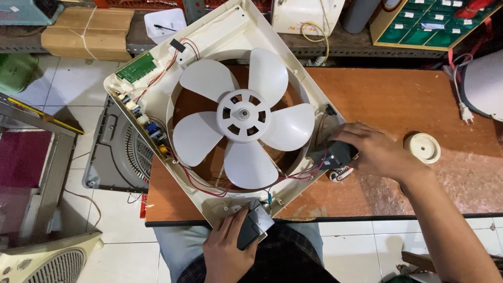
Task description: The person cleans a small white appliance with a toothbrush, then places two black capacitors into the housing of a disassembled fan. They connect wires to the capacitors and fan motor, then attach the fan grille to complete the assembly.
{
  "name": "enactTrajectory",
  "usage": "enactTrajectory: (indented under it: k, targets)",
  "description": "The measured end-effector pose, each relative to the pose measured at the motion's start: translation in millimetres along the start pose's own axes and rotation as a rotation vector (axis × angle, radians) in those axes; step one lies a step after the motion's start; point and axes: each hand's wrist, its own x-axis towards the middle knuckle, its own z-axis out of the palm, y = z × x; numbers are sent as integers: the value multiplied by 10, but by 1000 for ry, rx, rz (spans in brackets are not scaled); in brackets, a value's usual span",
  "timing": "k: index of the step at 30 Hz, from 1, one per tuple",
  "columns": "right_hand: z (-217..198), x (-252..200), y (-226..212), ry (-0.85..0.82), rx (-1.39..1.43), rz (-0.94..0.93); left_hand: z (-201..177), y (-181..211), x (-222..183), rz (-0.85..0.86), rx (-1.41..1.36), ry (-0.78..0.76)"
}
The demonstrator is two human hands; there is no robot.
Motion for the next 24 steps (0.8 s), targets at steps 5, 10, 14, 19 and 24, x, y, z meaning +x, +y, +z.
enactTrajectory:
  k: [5,10,14,19,24]
  targets:
    - [71,-85,-146,37,-322,4,-5,3,-6,1,-2,-12]
    - [-115,-118,-205,124,-338,-80,-25,32,26,-26,-31,-8]
    - [-337,-73,-198,118,8,-44,5,12,-12,-1,-24,33]
    - [-6,-53,-49,266,-134,-68,-33,41,38,9,-30,49]
    - [344,-114,77,133,-514,-23,-74,60,59,12,-54,43]
